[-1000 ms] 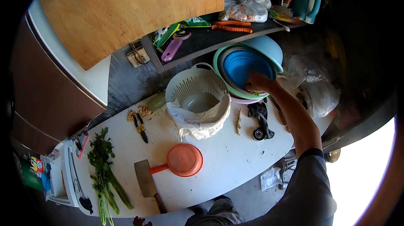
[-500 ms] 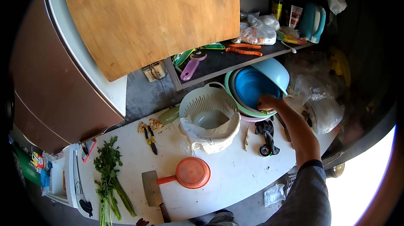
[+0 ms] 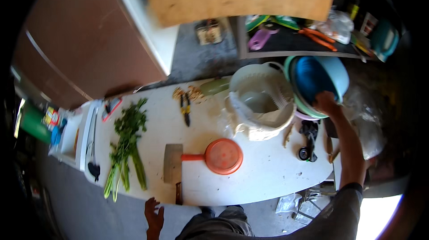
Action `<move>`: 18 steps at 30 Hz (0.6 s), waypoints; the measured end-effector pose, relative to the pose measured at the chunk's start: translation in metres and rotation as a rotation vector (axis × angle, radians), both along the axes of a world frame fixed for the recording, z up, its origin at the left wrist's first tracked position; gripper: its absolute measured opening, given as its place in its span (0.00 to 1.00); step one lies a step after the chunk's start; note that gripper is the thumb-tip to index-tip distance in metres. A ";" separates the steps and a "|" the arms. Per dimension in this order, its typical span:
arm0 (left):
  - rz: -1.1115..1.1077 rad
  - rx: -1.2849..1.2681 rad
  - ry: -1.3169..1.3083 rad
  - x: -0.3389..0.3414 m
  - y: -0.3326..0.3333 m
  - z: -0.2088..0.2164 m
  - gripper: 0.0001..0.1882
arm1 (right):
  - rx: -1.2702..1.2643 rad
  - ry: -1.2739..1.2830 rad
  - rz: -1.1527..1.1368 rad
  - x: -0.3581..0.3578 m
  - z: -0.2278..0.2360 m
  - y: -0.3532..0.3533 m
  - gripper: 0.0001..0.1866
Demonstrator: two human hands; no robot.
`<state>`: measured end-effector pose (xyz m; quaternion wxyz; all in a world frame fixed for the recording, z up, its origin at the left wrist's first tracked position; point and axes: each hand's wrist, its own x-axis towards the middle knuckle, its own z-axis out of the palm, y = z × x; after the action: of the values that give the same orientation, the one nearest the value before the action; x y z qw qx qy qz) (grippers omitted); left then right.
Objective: The person trims and cleans celery stalks on a white countertop. They remove leaves and lower stalk sections by hand, placing trimmed pieces into a blue colander. A cleaver and other kitchen items are visible nearby.
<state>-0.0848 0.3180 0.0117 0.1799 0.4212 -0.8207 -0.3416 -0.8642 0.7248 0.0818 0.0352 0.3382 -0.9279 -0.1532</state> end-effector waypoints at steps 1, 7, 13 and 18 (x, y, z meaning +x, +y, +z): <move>0.000 0.004 0.000 -0.006 -0.001 0.007 0.15 | -0.087 0.229 0.122 -0.009 -0.013 0.028 0.16; 0.026 -0.086 -0.025 0.019 0.009 0.018 0.16 | -0.198 0.268 -0.147 -0.026 -0.012 0.035 0.08; 0.060 -0.078 -0.009 0.028 0.004 0.024 0.18 | -0.324 0.394 -0.191 -0.039 0.018 0.037 0.12; 0.024 -0.069 0.071 0.041 -0.043 0.001 0.17 | -0.369 0.588 -0.246 -0.068 0.090 0.152 0.19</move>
<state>-0.0439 0.2752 0.0126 0.2274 0.4124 -0.8200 -0.3255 -0.9317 0.8770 0.1715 0.3421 0.1535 -0.9238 -0.0773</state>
